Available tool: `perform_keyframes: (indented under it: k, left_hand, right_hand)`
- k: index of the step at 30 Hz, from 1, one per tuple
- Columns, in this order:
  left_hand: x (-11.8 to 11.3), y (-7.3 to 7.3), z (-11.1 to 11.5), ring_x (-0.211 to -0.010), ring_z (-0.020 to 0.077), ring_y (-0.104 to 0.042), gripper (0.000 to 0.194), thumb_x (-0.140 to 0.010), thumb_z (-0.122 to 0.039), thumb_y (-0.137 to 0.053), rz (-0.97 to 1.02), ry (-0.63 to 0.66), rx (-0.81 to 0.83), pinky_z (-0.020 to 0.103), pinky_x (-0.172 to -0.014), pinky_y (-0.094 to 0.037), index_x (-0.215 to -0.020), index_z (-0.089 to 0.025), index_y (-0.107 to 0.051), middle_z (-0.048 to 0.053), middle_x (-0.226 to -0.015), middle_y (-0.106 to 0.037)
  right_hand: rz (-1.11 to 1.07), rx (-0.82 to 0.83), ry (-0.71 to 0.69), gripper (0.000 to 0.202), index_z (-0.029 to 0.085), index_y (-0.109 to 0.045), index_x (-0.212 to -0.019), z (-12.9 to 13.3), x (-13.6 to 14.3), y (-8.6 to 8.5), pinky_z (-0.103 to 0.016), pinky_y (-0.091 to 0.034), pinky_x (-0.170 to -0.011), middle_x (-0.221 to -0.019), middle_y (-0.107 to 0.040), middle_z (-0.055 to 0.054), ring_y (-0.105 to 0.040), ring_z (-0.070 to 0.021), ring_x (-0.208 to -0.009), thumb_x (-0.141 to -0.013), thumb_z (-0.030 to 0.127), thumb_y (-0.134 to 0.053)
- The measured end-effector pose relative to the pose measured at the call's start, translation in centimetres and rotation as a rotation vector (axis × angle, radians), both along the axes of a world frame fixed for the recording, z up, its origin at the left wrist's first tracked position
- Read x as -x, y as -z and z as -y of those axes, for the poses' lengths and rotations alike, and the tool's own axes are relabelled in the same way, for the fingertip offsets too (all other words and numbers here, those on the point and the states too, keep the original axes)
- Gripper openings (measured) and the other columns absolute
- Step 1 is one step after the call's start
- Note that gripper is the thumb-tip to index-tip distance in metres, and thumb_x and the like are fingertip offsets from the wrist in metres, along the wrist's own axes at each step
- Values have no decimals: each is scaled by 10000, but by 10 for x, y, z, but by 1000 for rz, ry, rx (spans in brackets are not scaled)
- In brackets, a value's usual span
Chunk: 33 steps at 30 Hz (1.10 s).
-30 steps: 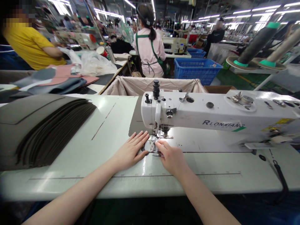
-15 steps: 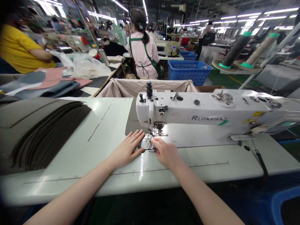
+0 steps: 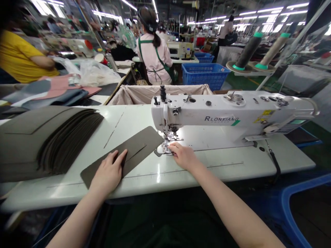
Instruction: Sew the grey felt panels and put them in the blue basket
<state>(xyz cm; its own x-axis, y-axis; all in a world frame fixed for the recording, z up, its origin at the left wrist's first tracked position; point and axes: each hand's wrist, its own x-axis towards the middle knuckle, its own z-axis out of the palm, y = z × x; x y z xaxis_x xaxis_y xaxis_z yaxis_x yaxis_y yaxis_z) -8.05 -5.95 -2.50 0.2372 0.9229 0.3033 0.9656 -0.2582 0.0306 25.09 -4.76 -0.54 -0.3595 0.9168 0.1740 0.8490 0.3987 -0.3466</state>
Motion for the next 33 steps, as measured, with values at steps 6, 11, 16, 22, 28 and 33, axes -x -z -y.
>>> perform_keyframes:
  k: [6, 11, 16, 22, 28, 33]
  left_hand:
    - [23, -2, 48, -1423, 292, -228, 615, -909, -81, -301, 126, 217, 202, 605, -1135, -251, -1470, -335, -293, 29, -1535, -268]
    - [-21, -17, 31, -1416, 265, -247, 480, -962, -118, -301, 183, 388, 248, 578, -1149, -235, -1388, -300, -428, 17, -1502, -337]
    - [-90, -21, 47, -1218, 275, -467, 344, -950, -331, -565, 338, 519, 214, 476, -1027, -409, -1287, -270, -527, 74, -1315, -524]
    - [-140, 5, 78, -1001, 234, -550, 275, -944, -188, -570, 295, 655, 133, 391, -852, -439, -1210, -256, -580, 51, -1113, -627]
    - [-146, 12, 84, -929, 227, -550, 152, -929, -123, -557, 370, 638, 111, 376, -810, -419, -1028, -222, -616, 41, -959, -639]
    - [-155, -2, 85, -936, 217, -525, 57, -959, -195, -535, 475, 532, 292, 375, -826, -406, -949, -218, -587, 37, -961, -591]
  right_hand:
    - [-370, 27, 106, 329, 262, -583, -1247, 48, -16, -8, -276, -493, -819, -1107, -647, -29, -627, -171, -946, -951, 204, -451]
    - [-570, 120, 272, 319, 232, -599, -1210, 103, -24, -2, -289, -507, -788, -1081, -671, -48, -645, -187, -901, -992, 335, -389]
    - [-526, 170, 447, 257, 236, -613, -1067, 150, -28, 12, -270, -478, -678, -869, -676, -16, -640, -177, -749, -983, 389, -424]
    - [-391, 255, 441, 199, 211, -512, -1077, 176, -17, 21, -288, -431, -675, -895, -641, -29, -629, -192, -784, -1004, 345, -385]
    - [-272, 258, 381, 148, 195, -511, -994, 172, -4, 27, -284, -381, -617, -879, -619, -36, -611, -198, -749, -998, 313, -421]
    - [-242, 255, 351, 124, 196, -513, -1020, 170, -1, 28, -281, -362, -612, -872, -622, -28, -614, -199, -756, -997, 290, -435]
